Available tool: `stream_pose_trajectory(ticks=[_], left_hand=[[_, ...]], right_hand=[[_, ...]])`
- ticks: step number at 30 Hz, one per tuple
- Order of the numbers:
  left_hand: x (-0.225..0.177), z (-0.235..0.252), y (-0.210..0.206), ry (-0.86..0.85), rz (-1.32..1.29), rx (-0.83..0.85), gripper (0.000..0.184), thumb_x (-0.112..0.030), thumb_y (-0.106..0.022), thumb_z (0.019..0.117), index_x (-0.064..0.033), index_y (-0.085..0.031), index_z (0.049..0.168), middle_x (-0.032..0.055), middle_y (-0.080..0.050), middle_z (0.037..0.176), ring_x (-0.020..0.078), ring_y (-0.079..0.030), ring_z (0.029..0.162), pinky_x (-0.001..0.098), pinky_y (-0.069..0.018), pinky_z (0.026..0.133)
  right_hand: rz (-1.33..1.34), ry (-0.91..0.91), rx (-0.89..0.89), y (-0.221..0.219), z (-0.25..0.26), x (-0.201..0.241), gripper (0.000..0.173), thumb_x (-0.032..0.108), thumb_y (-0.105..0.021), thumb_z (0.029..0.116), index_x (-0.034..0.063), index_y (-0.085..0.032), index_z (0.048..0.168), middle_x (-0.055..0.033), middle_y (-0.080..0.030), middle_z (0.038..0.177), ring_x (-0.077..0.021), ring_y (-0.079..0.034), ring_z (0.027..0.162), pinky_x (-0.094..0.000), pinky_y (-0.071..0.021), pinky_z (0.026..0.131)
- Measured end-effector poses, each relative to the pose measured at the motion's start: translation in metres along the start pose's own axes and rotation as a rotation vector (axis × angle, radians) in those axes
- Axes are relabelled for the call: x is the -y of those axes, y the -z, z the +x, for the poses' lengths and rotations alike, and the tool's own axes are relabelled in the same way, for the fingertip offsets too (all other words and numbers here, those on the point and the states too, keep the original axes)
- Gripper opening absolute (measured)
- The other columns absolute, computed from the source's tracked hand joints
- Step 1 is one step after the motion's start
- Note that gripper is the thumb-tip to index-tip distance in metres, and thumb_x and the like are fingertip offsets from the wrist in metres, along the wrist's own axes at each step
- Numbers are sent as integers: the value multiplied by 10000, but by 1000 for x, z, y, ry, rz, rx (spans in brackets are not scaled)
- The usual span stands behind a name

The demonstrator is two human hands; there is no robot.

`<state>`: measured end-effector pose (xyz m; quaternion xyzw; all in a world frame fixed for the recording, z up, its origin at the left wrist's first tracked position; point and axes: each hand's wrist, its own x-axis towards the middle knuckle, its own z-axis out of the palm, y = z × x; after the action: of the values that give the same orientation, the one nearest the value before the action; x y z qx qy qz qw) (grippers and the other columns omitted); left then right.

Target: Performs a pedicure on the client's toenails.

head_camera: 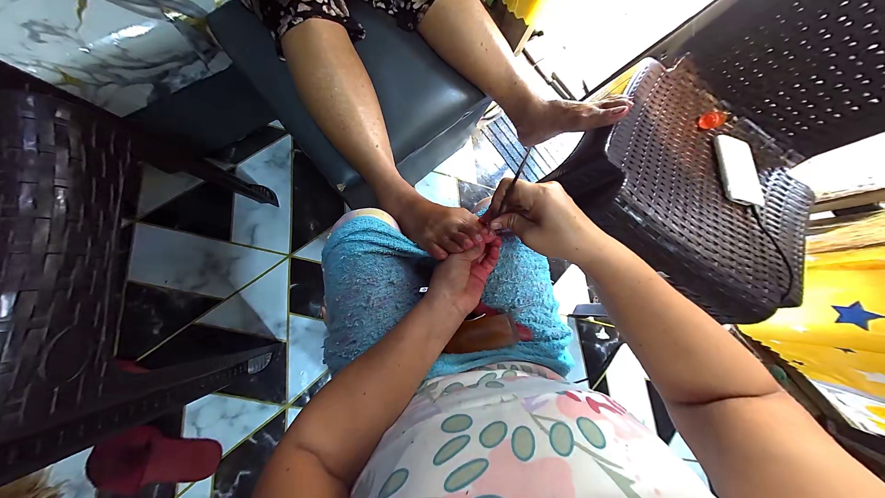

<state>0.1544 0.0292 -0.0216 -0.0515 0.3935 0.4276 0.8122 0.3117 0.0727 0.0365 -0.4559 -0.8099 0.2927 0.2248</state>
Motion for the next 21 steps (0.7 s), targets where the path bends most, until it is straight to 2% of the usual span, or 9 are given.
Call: stream_pose_trajectory(ticks=[4, 7, 10, 15, 17, 21], left_hand=[[1, 1, 0, 10, -30, 8, 131, -17, -484, 1040, -35, -609, 1004, 76, -676, 896, 154, -679, 781, 267, -586, 787], [0, 0, 1, 7, -27, 3, 121, -12, -484, 1039, -30, -602, 1019, 81, -670, 894, 157, -677, 772, 268, -587, 777], [1, 1, 1, 2, -22, 4, 120, -4, -486, 1033, -38, -600, 1016, 79, -671, 902, 157, -679, 783, 265, -586, 782], [1, 0, 1, -13, -17, 1, 125, -3, -487, 1032, -34, -604, 1003, 80, -677, 898, 156, -680, 778, 268, -587, 780], [1, 0, 1, -16, -16, 2, 121, -2, -479, 1035, -34, -596, 1021, 81, -668, 904, 158, -675, 779, 271, -586, 784], [3, 1, 0, -25, -17, -5, 103, -6, -488, 1035, -41, -584, 1030, 77, -658, 908, 156, -670, 776, 274, -586, 782]], right_hand=[[78, -68, -86, -6, -2, -3, 81, 53, -715, 916, 42, -663, 977, -27, -702, 821, -59, -656, 701, -244, -560, 673], [81, -84, -43, -1, -7, 3, 94, 41, -718, 911, 45, -655, 982, -22, -693, 814, -49, -643, 680, -230, -547, 640], [55, -77, -49, -4, -6, 3, 88, 35, -711, 914, 45, -653, 980, -30, -714, 828, -68, -680, 725, -260, -580, 696], [7, -41, -56, -5, -3, 6, 69, 46, -699, 925, 48, -651, 974, -25, -693, 798, -83, -660, 704, -281, -564, 680], [-57, 4, -43, -4, -5, 10, 62, 30, -697, 914, 58, -657, 951, -30, -696, 790, -110, -672, 707, -315, -568, 664], [-115, 33, -38, -8, 1, 9, 47, 39, -678, 928, 52, -653, 965, -50, -700, 811, -153, -688, 742, -375, -571, 699]])
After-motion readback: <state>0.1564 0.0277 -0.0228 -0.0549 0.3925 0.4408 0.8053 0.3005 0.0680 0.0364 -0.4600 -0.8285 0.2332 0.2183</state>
